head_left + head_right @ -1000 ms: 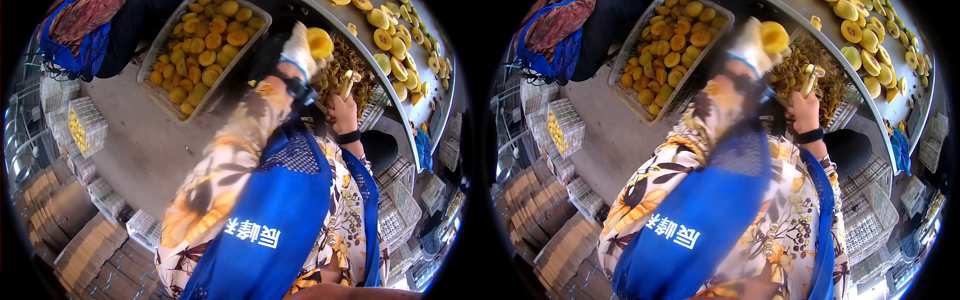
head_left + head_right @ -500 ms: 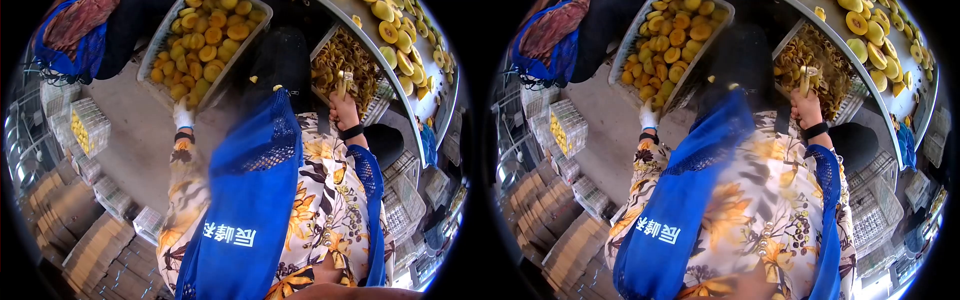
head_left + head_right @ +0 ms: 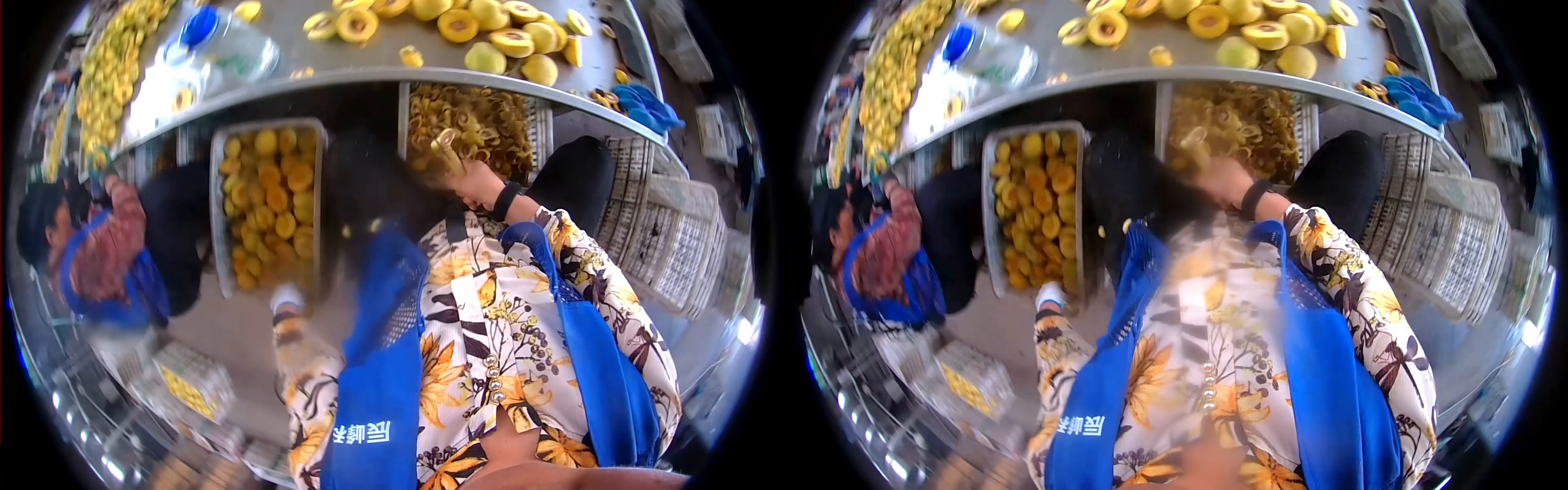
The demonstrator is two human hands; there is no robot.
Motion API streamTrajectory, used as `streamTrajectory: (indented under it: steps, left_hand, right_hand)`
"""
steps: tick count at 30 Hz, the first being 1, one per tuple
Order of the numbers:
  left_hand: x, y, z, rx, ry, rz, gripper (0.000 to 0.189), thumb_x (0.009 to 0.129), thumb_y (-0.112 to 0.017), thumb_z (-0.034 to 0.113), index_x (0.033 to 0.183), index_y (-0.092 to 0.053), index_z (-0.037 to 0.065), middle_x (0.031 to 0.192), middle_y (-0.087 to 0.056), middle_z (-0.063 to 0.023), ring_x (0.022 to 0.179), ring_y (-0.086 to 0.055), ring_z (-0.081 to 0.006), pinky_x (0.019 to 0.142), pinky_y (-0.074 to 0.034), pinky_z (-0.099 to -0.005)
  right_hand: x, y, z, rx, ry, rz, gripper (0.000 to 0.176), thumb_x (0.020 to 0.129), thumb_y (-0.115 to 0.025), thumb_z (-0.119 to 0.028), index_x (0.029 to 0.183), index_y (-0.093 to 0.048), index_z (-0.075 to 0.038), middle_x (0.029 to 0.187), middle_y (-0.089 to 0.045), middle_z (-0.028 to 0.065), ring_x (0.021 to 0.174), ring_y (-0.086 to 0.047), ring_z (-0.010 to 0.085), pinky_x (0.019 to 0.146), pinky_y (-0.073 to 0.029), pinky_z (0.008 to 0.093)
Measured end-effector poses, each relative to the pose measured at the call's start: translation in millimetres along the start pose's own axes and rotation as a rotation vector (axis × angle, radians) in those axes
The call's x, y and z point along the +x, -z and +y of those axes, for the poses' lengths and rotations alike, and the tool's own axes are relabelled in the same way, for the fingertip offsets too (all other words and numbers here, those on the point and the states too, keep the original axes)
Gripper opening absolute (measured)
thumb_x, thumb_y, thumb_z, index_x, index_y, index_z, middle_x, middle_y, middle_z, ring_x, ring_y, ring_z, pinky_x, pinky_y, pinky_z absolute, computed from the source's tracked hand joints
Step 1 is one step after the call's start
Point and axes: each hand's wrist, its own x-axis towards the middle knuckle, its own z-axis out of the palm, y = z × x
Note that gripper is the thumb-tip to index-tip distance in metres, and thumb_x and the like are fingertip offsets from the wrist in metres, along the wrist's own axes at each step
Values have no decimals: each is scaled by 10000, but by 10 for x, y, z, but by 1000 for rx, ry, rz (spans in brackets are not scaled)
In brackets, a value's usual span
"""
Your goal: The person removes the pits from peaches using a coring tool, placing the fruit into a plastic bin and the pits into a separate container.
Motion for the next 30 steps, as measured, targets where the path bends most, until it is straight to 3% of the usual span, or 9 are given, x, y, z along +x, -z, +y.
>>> streamTrajectory:
  steps: [3,6,8,11,14,17,20,25,30]
  left_hand:
    - [-460,1295,813,-219,-32,410,323,794,-582,407,865,-639,97,828,-643,-183,783,-612,-387,694,-493,-438]
    - [-718,2379,1657,-816,-346,790,277,806,-660,284,811,-609,12,743,-633,-147,650,-603,-262,631,-468,-336]
    - [-609,2869,2154,-782,-728,1050,223,811,-666,216,913,-642,19,838,-658,-140,753,-635,-203,705,-485,-291]
    - [-600,3571,3012,-544,-790,844,368,808,-601,381,1077,-611,130,925,-643,-169,867,-619,-317,753,-483,-385]
    - [-439,4064,3809,-197,-790,677,491,804,-554,451,1229,-489,215,1045,-627,-137,969,-591,-332,783,-471,-450]
    - [-56,4173,4408,-69,-783,519,662,745,-626,498,1293,-433,179,1222,-538,-149,1122,-512,-335,928,-417,-430]
    - [-15,4202,4565,-187,-674,450,759,662,-707,468,1289,-429,144,1227,-529,-173,1124,-520,-324,928,-429,-418]
    - [259,4247,4392,-261,-704,497,483,619,-757,297,994,-614,29,974,-647,-167,868,-638,-300,778,-509,-358]
    - [-630,3938,3746,-1253,-1035,66,287,723,-735,191,917,-604,25,866,-631,-65,688,-610,-135,540,-509,-266]
  right_hand:
    - [161,183,42,-293,152,-50,225,764,-578,-155,928,-519,-13,592,-565,99,410,-535,163,341,-404,301]
    - [-63,335,-112,-569,392,-13,681,762,-543,-477,1321,-352,-138,1076,-566,166,970,-562,324,822,-450,429]
    - [198,266,204,-613,829,338,552,758,-527,-296,1259,-401,-101,898,-597,167,818,-595,329,695,-475,430]
    - [159,200,372,-581,999,537,419,756,-516,-124,1168,-467,-62,726,-624,176,685,-625,338,588,-496,435]
    - [-275,230,44,-392,469,268,324,755,-540,-158,1060,-516,-51,738,-613,205,724,-616,357,632,-486,442]
    - [-371,217,63,-254,258,301,255,742,-578,-196,938,-553,-34,740,-605,225,724,-606,377,646,-475,438]
    - [-532,276,-52,-138,176,379,252,729,-610,-215,888,-568,-23,752,-608,225,735,-601,385,661,-470,433]
    - [-664,370,-223,87,271,614,301,729,-640,-232,937,-576,-24,786,-620,218,771,-605,381,685,-481,403]
    - [-289,469,-354,292,534,774,364,788,-649,-244,1047,-519,-23,779,-629,131,660,-621,251,621,-491,336]
